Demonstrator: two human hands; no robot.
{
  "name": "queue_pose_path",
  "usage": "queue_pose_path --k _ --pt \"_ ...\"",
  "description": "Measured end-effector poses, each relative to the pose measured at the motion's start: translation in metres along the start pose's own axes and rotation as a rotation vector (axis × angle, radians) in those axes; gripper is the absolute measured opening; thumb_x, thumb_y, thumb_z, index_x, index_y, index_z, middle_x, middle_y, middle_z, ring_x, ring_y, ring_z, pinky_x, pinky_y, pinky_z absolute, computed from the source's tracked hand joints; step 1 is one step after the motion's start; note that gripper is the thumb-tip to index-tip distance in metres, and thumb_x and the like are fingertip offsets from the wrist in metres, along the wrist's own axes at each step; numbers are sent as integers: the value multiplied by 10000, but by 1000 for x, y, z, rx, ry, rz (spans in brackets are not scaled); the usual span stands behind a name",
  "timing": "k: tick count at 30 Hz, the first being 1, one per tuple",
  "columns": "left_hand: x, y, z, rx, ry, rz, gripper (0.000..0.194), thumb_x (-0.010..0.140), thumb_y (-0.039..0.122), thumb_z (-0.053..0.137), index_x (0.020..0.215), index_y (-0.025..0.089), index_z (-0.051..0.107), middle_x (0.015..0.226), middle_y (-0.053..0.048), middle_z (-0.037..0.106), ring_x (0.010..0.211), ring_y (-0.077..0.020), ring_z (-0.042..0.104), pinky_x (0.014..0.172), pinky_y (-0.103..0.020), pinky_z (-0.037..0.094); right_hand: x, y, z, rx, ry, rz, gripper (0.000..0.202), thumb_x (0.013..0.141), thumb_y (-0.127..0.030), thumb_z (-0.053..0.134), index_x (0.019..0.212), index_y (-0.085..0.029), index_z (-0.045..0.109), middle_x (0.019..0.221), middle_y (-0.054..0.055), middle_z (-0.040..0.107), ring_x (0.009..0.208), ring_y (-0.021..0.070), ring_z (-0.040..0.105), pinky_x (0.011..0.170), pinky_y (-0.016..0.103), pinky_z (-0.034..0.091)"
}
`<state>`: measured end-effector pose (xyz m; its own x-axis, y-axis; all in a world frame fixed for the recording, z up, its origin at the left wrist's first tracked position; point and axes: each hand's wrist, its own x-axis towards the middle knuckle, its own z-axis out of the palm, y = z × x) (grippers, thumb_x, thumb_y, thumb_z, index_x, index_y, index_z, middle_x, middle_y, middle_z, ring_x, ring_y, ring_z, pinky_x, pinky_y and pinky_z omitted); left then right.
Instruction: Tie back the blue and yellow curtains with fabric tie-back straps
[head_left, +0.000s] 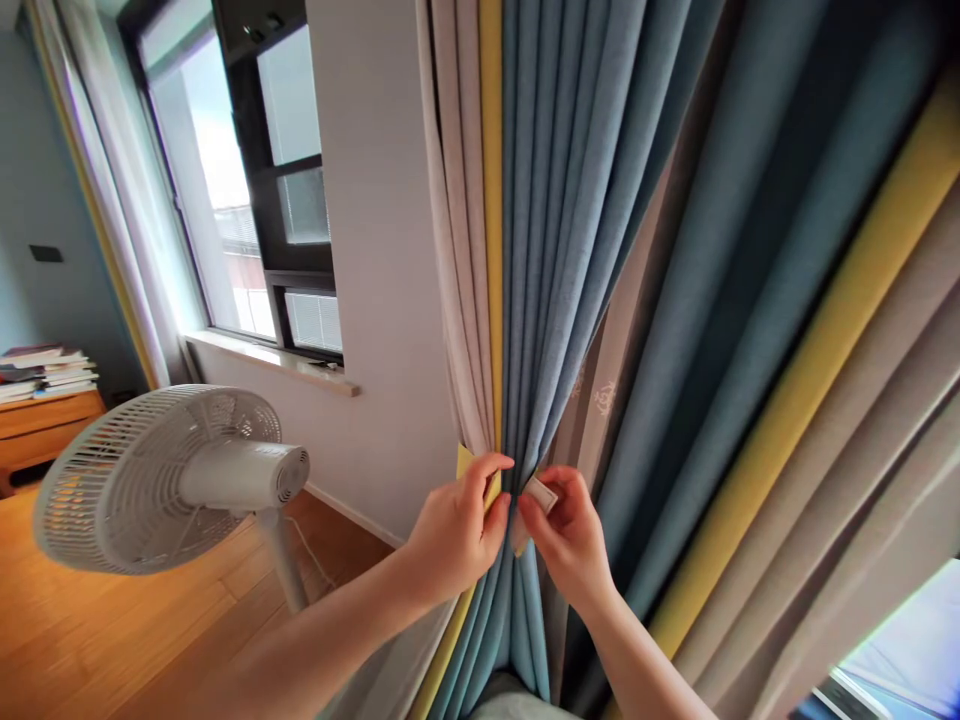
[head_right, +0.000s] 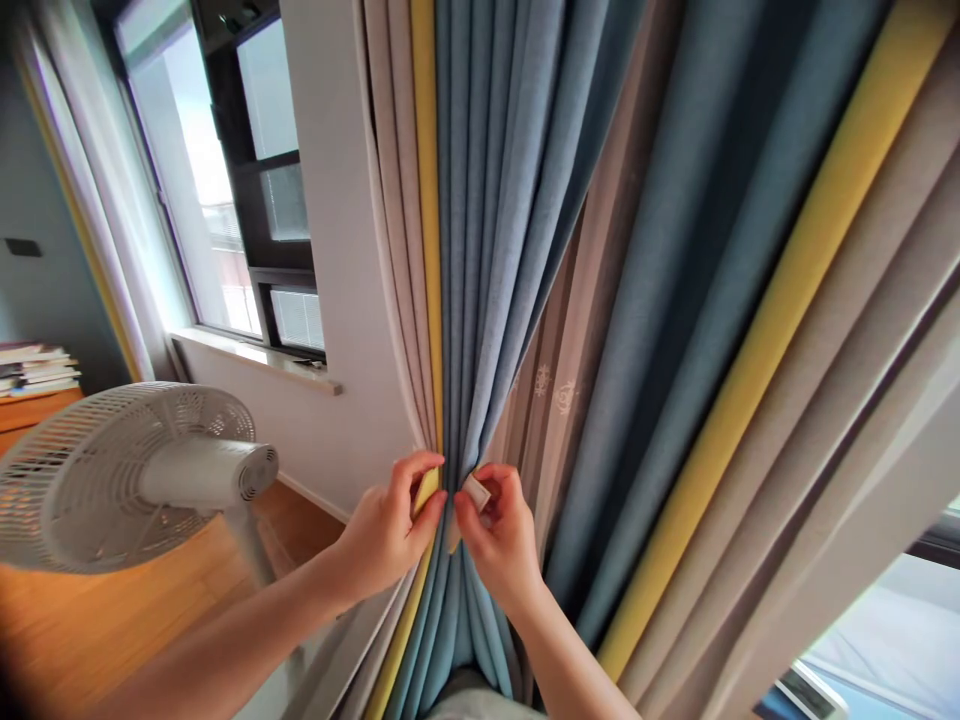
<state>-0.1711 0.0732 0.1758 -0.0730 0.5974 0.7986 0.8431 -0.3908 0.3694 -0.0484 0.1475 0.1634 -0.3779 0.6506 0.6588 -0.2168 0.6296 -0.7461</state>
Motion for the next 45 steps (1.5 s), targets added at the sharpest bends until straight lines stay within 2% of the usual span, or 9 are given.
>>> queue_pose_path --k 3,10,15,18,23,27,30,39,45 --pt "4 4 -5 -135 -130 -96 436 791 178 426 1207 214 301 903 -31 588 741 -120 581 674 -246 465 -3 -1 -10 9 -97 -16 265 775 -328 523 984 -222 399 786 5 514 610 96 480 544 208 420" --pt "17 -19 -8 -458 -388 -102 414 712 65 432 1114 163 441 935 -46 611 836 -112 580 749 -228 459 15 -7 -46 -263 -407 47 134 775 -308 524 807 -178 534 684 -5 543 614 99 515 587 222 446" --pt "43 -29 -16 -130 -461 -116 178 806 218 440 904 207 588 836 11 645 752 -108 584 683 -224 439 25 -11 -66 -290 -653 86 246 789 -226 481 1033 -206 507 942 25 610 862 132 581 780 267 457" --pt "56 -30 -20 161 -434 36 185 818 280 451 843 227 625 805 8 630 774 -136 556 692 -259 418 29 -16 -73 -479 -635 0 196 807 -204 444 962 -218 563 879 13 624 814 125 590 734 252 462" --pt "59 -26 -11 494 -296 422 195 834 256 430 808 188 611 864 -29 577 872 -167 488 792 -314 358 34 -28 -73 -899 -518 -454 140 795 -233 499 825 -233 636 891 47 583 849 166 541 754 310 424" --pt "59 -25 4 654 -300 702 211 853 173 359 811 154 565 820 -39 589 841 -165 489 762 -309 337 36 -36 -66 -967 -646 -690 168 833 -216 439 845 -208 606 967 45 598 1010 180 477 860 331 351" --pt "63 -25 11 631 -361 782 179 841 172 382 779 164 549 714 -15 595 759 -154 512 745 -305 336 39 -37 -63 -1006 -692 -708 191 847 -211 409 830 -205 599 880 35 621 941 166 501 857 339 319" --pt "93 -6 12 570 -597 306 234 789 255 424 737 189 642 684 -36 664 638 -165 584 604 -278 353 39 -33 -56 -1020 -477 -407 94 770 -242 539 788 -266 628 736 -17 632 821 160 543 961 430 168" --pt "112 -2 8 409 -767 105 226 732 306 481 823 234 675 780 -15 680 692 -155 588 524 -222 322 42 -30 -43 -945 -300 -185 107 714 -260 592 818 -238 577 736 -27 641 775 163 547 871 376 310"
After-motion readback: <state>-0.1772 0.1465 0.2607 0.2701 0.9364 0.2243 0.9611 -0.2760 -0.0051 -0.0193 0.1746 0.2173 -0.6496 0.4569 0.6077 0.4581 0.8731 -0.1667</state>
